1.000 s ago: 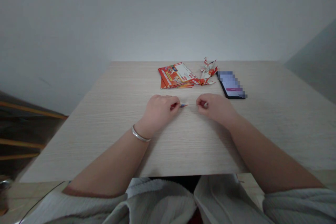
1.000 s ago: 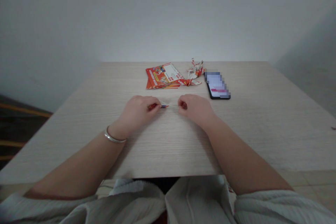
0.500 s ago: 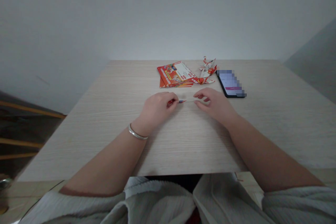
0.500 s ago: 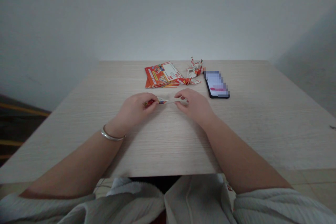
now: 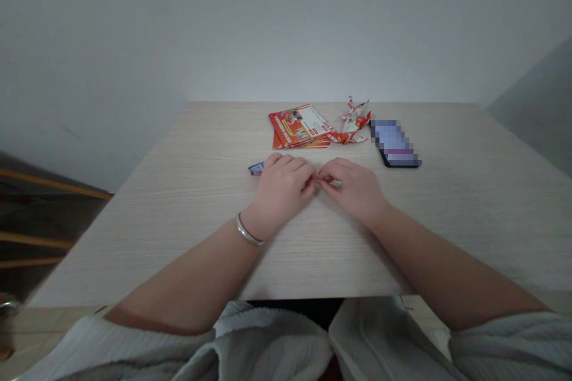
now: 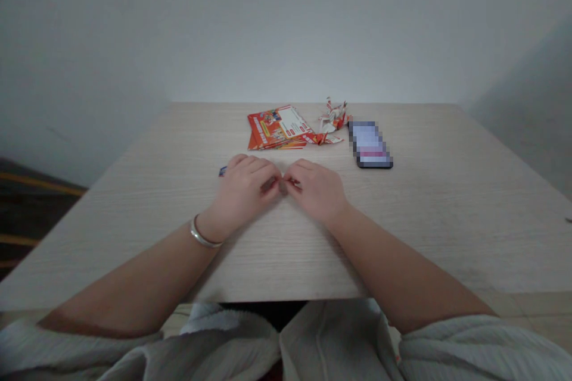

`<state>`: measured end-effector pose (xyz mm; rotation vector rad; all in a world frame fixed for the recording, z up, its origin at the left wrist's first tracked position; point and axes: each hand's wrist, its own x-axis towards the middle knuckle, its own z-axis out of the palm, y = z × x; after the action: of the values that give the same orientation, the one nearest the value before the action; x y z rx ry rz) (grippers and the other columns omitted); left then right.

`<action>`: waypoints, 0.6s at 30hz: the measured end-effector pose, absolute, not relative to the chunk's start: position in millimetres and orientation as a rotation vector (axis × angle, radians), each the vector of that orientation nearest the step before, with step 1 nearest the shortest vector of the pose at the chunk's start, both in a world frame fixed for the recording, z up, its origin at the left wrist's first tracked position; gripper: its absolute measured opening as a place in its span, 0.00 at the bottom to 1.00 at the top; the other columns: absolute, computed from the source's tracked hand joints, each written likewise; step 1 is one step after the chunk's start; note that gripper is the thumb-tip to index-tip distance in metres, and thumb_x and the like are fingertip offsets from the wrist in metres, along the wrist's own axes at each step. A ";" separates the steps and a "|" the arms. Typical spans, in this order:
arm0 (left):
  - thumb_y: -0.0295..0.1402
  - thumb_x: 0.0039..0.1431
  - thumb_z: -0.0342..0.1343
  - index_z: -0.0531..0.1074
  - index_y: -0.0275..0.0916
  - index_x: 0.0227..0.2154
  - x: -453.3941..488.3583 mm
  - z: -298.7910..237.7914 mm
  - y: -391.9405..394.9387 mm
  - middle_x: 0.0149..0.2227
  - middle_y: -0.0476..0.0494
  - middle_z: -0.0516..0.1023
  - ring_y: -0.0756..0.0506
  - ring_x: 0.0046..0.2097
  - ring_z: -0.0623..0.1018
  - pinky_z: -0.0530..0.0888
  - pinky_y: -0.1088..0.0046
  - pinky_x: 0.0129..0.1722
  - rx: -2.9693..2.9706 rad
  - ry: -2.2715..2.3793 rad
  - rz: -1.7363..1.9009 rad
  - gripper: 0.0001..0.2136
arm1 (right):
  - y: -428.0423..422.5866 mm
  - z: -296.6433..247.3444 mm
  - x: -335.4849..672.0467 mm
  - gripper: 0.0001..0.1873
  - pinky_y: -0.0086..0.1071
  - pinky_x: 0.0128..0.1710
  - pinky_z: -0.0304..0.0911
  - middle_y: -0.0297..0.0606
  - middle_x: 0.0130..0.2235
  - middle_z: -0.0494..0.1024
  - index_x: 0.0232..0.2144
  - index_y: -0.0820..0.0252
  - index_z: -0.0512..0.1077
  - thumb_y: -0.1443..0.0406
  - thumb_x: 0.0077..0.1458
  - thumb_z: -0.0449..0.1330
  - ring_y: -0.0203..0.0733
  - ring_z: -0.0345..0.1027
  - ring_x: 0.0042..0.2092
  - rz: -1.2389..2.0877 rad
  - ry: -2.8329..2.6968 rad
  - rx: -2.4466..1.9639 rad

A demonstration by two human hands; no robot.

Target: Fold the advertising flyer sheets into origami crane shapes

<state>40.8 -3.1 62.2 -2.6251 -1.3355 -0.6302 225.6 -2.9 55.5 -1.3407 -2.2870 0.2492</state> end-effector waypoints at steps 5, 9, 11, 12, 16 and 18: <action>0.32 0.61 0.56 0.76 0.40 0.31 38.0 59.4 1.1 0.34 0.44 0.82 0.40 0.40 0.77 0.66 0.57 0.45 -2.651 -1.279 -0.582 0.06 | 1.2 54.2 229.3 0.05 0.31 0.36 0.59 0.36 0.39 0.80 0.32 0.56 0.74 0.65 0.60 0.59 0.40 0.73 0.40 0.291 -2.355 -1.303; 0.30 0.60 0.56 0.76 0.40 0.30 34.5 58.4 2.9 0.34 0.44 0.82 0.40 0.40 0.77 0.65 0.57 0.46 -2.675 -1.245 -0.541 0.05 | 3.9 53.9 237.9 0.05 0.31 0.39 0.60 0.35 0.39 0.80 0.31 0.56 0.74 0.68 0.58 0.58 0.40 0.73 0.41 0.345 -2.413 -1.234; 0.30 0.59 0.56 0.76 0.41 0.30 32.9 58.4 3.5 0.34 0.45 0.82 0.41 0.40 0.77 0.65 0.58 0.46 -2.680 -1.252 -0.535 0.05 | 5.4 52.8 243.4 0.05 0.31 0.40 0.61 0.35 0.39 0.80 0.29 0.56 0.73 0.69 0.57 0.58 0.40 0.74 0.42 0.370 -2.422 -1.199; 0.29 0.59 0.56 0.76 0.41 0.30 32.0 58.5 3.8 0.34 0.45 0.82 0.41 0.40 0.77 0.65 0.58 0.46 -2.682 -1.254 -0.533 0.05 | 6.4 52.0 246.1 0.06 0.32 0.40 0.62 0.35 0.40 0.81 0.29 0.56 0.73 0.69 0.57 0.59 0.40 0.74 0.42 0.386 -2.423 -1.184; 0.29 0.58 0.56 0.76 0.41 0.29 27.2 58.6 5.6 0.33 0.46 0.82 0.42 0.39 0.77 0.65 0.58 0.47 -2.694 -1.249 -0.529 0.05 | 11.4 48.6 257.2 0.05 0.32 0.40 0.63 0.35 0.40 0.81 0.27 0.56 0.72 0.69 0.54 0.60 0.39 0.74 0.40 0.443 -2.438 -1.166; 0.29 0.58 0.56 0.76 0.41 0.29 24.1 58.6 6.9 0.33 0.45 0.82 0.42 0.39 0.77 0.65 0.58 0.47 -2.686 -1.264 -0.513 0.05 | 14.2 47.4 262.9 0.05 0.32 0.40 0.63 0.35 0.40 0.81 0.26 0.56 0.72 0.69 0.53 0.60 0.40 0.74 0.40 0.452 -2.452 -1.166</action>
<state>24.1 6.9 58.6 -2.6861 -1.2636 -0.5130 262.9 14.2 47.4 -1.1656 -2.4521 0.4522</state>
